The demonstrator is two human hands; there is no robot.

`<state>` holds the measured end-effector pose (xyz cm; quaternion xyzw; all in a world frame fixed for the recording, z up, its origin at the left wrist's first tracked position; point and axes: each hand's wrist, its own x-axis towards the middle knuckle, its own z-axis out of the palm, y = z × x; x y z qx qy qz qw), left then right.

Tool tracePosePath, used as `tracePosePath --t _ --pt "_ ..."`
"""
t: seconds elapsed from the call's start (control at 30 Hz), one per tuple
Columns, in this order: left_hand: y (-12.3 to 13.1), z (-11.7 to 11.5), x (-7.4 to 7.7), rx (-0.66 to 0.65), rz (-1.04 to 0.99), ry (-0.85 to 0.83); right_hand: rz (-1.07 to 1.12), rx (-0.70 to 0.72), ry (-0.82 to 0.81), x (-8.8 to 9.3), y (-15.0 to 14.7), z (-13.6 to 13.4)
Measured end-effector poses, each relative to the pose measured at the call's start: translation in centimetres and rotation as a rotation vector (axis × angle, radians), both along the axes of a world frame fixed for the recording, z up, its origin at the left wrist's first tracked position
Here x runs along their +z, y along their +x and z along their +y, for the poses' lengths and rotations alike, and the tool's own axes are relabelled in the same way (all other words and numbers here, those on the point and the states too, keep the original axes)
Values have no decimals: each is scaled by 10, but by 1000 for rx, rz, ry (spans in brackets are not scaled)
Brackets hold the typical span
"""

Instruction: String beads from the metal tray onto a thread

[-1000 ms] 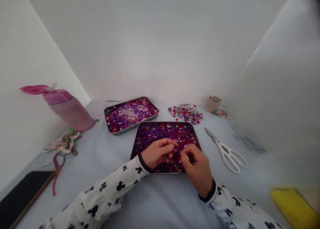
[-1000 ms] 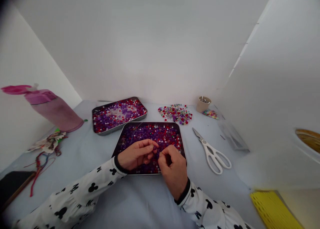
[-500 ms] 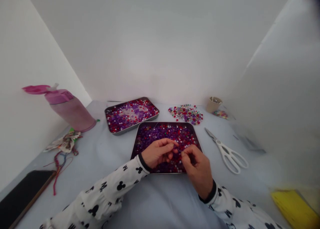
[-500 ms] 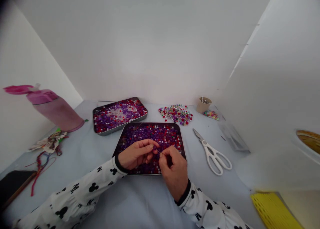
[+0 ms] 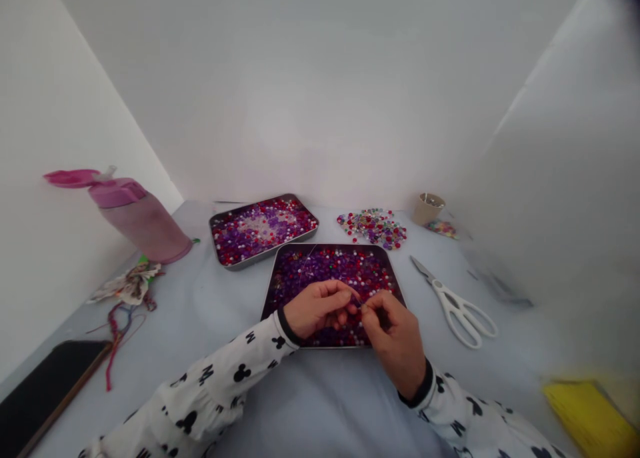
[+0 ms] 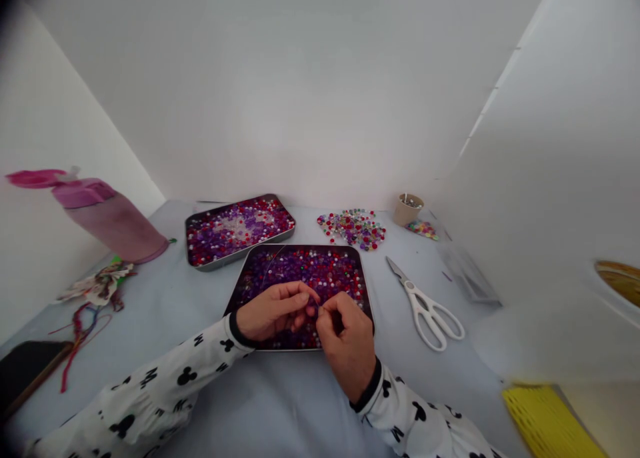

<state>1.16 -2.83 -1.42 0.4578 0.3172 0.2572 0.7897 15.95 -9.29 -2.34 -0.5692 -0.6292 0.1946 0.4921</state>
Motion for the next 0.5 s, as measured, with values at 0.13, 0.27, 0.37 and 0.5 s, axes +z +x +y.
tracePosePath --t 0.13,0.27,0.37,0.5 --pt "1 0 0 46 -9 -21 -3 7 13 1 0 -1" --pt "1 1 1 70 8 -41 -1 19 15 1 -1 -2" --pt "1 1 1 55 24 -34 -7 21 0 1 -1 -2" --pt "1 0 3 31 31 -20 -7 21 -17 2 -1 -2"
